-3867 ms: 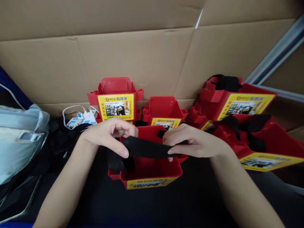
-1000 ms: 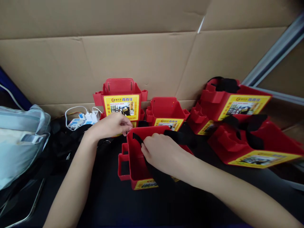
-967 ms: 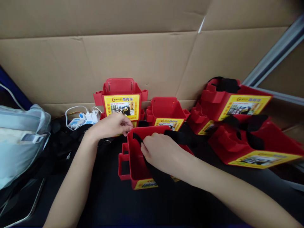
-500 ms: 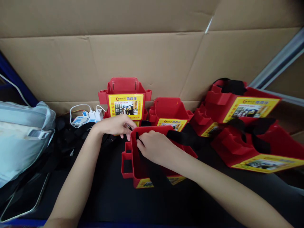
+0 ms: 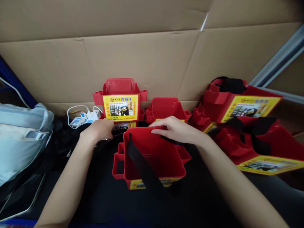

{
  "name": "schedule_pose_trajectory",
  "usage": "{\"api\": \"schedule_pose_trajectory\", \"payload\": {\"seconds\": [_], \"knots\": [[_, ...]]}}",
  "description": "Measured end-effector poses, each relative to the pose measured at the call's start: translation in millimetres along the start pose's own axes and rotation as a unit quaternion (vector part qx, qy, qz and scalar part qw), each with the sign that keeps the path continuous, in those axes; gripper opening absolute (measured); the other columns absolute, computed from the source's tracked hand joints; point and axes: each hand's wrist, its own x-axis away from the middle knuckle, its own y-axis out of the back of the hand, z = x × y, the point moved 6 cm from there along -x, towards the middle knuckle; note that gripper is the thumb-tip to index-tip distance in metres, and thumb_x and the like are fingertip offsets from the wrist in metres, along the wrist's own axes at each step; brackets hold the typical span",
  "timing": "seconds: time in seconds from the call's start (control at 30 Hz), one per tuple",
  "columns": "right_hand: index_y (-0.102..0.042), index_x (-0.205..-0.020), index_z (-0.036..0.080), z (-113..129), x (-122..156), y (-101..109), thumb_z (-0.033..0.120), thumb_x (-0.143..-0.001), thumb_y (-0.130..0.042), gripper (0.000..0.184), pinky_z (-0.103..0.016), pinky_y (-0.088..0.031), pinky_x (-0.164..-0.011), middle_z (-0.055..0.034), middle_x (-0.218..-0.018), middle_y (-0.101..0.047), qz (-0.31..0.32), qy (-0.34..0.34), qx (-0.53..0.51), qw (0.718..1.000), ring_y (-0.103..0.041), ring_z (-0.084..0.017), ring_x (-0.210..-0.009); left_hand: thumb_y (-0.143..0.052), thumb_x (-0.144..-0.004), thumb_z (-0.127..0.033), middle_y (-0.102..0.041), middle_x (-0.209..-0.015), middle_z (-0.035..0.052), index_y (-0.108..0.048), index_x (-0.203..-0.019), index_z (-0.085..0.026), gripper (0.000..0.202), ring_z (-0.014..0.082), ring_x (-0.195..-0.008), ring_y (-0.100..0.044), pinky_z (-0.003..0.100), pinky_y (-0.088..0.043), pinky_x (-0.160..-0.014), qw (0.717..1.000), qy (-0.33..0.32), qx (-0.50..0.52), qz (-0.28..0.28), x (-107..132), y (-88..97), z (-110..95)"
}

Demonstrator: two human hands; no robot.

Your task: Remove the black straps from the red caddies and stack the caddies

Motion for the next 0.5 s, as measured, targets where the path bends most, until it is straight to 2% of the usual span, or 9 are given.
{"api": "schedule_pose_trajectory", "payload": {"seconds": [0.07,0.13,0.17,0.2,0.27,0.33,0.37,0.43,0.5], "knots": [[-0.065,-0.098,0.020,0.3,-0.7,-1.3,0.028,-0.088,-0.043,0.026,-0.023,-0.041,-0.074,-0.0006,-0.096,-0.068,0.005,0.001,-0.007,1.000,-0.061,-0.014,-0.082,-0.058,-0.067,-0.019,-0.068,-0.095,0.0087,-0.064,-0.088,-0.019,0.021,0.0236,-0.085,-0.062,0.028,-0.046,-0.070,0.991,-0.127,0.027,-0.022,3.5,7.3,-27.0],[-0.066,-0.097,0.019,-0.2,-0.8,-1.6,0.027,-0.088,-0.044,0.025,-0.023,-0.041,-0.073,-0.0007,-0.093,-0.068,0.006,0.002,-0.009,1.000,-0.061,-0.014,-0.080,-0.053,-0.073,-0.017,-0.068,-0.089,0.0035,-0.066,-0.083,-0.020,0.017,0.0183,-0.083,-0.062,0.023,-0.044,-0.070,0.968,-0.244,0.063,-0.006,4.0,7.0,-45.6],[-0.066,-0.098,0.019,-1.0,-0.4,-1.2,0.027,-0.088,-0.045,0.025,-0.023,-0.041,-0.073,-0.0010,-0.093,-0.069,0.003,0.003,-0.011,1.000,-0.061,-0.014,-0.080,-0.050,-0.074,-0.016,-0.068,-0.083,0.0026,-0.066,-0.079,-0.019,0.017,0.0172,-0.080,-0.062,0.022,-0.044,-0.070,0.963,-0.260,0.066,0.006,0.9,4.1,-45.4],[-0.066,-0.098,0.019,-1.9,0.2,-0.7,0.027,-0.087,-0.045,0.025,-0.024,-0.041,-0.073,-0.0014,-0.094,-0.069,-0.002,0.004,-0.014,1.000,-0.061,-0.015,-0.080,-0.050,-0.073,-0.013,-0.068,-0.080,0.0024,-0.066,-0.076,-0.019,0.017,0.0170,-0.079,-0.062,0.022,-0.043,-0.069,0.970,-0.238,0.050,0.009,-5.0,0.5,-37.5],[-0.066,-0.099,0.019,-3.4,1.6,0.4,0.027,-0.088,-0.045,0.025,-0.024,-0.040,-0.074,-0.0016,-0.095,-0.069,-0.012,0.014,-0.018,1.000,-0.061,-0.014,-0.081,-0.053,-0.067,-0.010,-0.068,-0.077,0.0046,-0.066,-0.075,-0.017,0.017,0.0197,-0.078,-0.062,0.024,-0.044,-0.068,0.993,-0.121,-0.012,-0.008,-17.2,-4.5,-6.3],[-0.066,-0.099,0.021,-4.3,2.7,1.0,0.026,-0.088,-0.045,0.025,-0.024,-0.040,-0.075,-0.0007,-0.096,-0.069,-0.018,0.025,-0.018,0.999,-0.062,-0.014,-0.081,-0.057,-0.060,-0.008,-0.068,-0.079,0.0089,-0.066,-0.080,-0.016,0.023,0.0238,-0.078,-0.062,0.027,-0.044,-0.067,0.997,-0.009,-0.067,-0.024,-20.1,-4.9,23.0],[-0.066,-0.099,0.021,-4.6,3.0,1.0,0.025,-0.088,-0.045,0.024,-0.024,-0.039,-0.076,-0.0001,-0.096,-0.069,-0.018,0.029,-0.015,0.999,-0.062,-0.014,-0.082,-0.058,-0.059,-0.007,-0.068,-0.081,0.0100,-0.066,-0.083,-0.016,0.027,0.0251,-0.078,-0.062,0.029,-0.044,-0.067,0.996,0.015,-0.079,-0.026,-18.3,-3.9,29.3],[-0.066,-0.098,0.022,-5.2,3.0,1.0,0.025,-0.088,-0.045,0.024,-0.024,-0.039,-0.077,0.0006,-0.095,-0.069,-0.017,0.031,-0.010,0.999,-0.061,-0.014,-0.082,-0.061,-0.060,-0.011,-0.068,-0.088,0.0089,-0.066,-0.093,-0.019,0.035,0.0253,-0.083,-0.061,0.030,-0.044,-0.072,0.998,-0.031,-0.057,-0.018,-12.4,-1.5,17.9],[-0.066,-0.098,0.022,-6.2,2.5,0.2,0.026,-0.088,-0.045,0.024,-0.025,-0.039,-0.076,0.0001,-0.095,-0.069,-0.009,0.025,-0.010,1.000,-0.061,-0.014,-0.081,-0.060,-0.067,-0.018,-0.067,-0.097,0.0041,-0.064,-0.099,-0.024,0.033,0.0218,-0.091,-0.059,0.027,-0.043,-0.078,0.988,-0.154,0.013,0.009,-5.1,-0.1,-13.3]]}}
